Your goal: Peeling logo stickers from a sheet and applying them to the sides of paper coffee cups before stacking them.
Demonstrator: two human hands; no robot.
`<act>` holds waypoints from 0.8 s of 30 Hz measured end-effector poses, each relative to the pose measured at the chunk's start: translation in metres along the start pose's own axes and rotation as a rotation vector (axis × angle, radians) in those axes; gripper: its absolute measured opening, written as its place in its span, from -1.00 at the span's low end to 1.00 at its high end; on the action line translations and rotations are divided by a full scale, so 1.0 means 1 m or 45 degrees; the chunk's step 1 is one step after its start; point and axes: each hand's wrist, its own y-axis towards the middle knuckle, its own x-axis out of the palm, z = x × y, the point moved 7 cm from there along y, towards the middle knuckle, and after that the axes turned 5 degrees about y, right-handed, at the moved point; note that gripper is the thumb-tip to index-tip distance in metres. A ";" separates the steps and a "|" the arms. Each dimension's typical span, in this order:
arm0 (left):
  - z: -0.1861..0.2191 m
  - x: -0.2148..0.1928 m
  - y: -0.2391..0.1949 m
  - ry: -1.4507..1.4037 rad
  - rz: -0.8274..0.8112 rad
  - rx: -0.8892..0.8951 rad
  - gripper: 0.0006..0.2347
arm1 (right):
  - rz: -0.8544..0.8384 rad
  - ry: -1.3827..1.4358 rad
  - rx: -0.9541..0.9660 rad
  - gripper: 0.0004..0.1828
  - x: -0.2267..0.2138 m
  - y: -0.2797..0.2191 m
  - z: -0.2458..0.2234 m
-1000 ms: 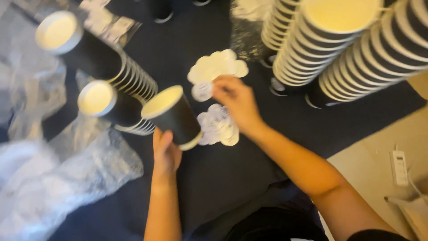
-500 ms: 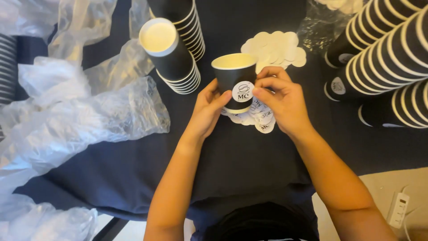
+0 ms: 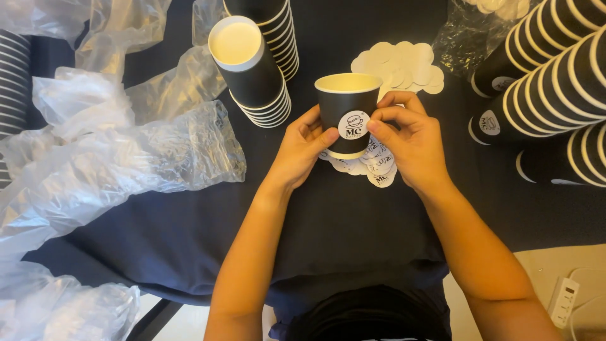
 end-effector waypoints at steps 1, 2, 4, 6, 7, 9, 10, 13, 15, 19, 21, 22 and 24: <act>-0.001 -0.001 0.000 -0.002 -0.003 0.005 -0.40 | 0.006 0.000 0.005 -0.84 0.000 0.000 0.000; -0.002 -0.001 0.001 -0.004 -0.007 0.011 -0.40 | 0.012 -0.001 0.009 -0.83 0.000 0.000 0.000; -0.004 -0.002 0.001 -0.011 -0.012 0.020 -0.39 | 0.020 0.001 0.006 -0.83 -0.001 0.000 0.002; -0.005 -0.002 0.002 -0.018 -0.016 0.030 -0.37 | 0.027 0.003 0.002 -0.83 -0.001 -0.001 0.002; -0.006 -0.003 0.002 -0.013 -0.007 0.016 -0.35 | 0.035 -0.005 0.007 -0.83 -0.001 -0.001 0.002; -0.008 -0.004 0.002 -0.008 0.003 0.003 -0.33 | 0.043 -0.012 0.011 -0.83 0.001 -0.002 0.002; -0.008 -0.005 0.002 -0.002 0.010 -0.001 -0.32 | 0.070 -0.023 0.004 -0.84 0.001 -0.002 0.002; -0.013 -0.008 0.002 0.006 0.032 -0.003 -0.30 | 0.112 -0.061 -0.017 -0.85 0.001 -0.004 -0.001; -0.015 -0.009 0.002 0.006 0.050 -0.005 -0.29 | 0.127 -0.090 -0.026 -0.85 0.003 -0.006 -0.008; -0.017 -0.007 0.001 0.053 0.048 0.025 -0.26 | 0.212 -0.268 -0.126 -0.71 0.004 -0.009 -0.025; -0.018 -0.003 0.002 0.047 0.038 0.049 -0.26 | 0.251 -0.313 -0.162 -0.61 0.002 -0.007 -0.023; -0.019 0.001 0.002 -0.014 0.011 0.047 -0.27 | 0.170 -0.259 -0.133 -0.36 0.004 -0.005 -0.016; -0.023 0.006 0.001 -0.077 -0.023 0.047 -0.28 | 0.093 -0.208 -0.108 -0.08 0.012 -0.005 -0.010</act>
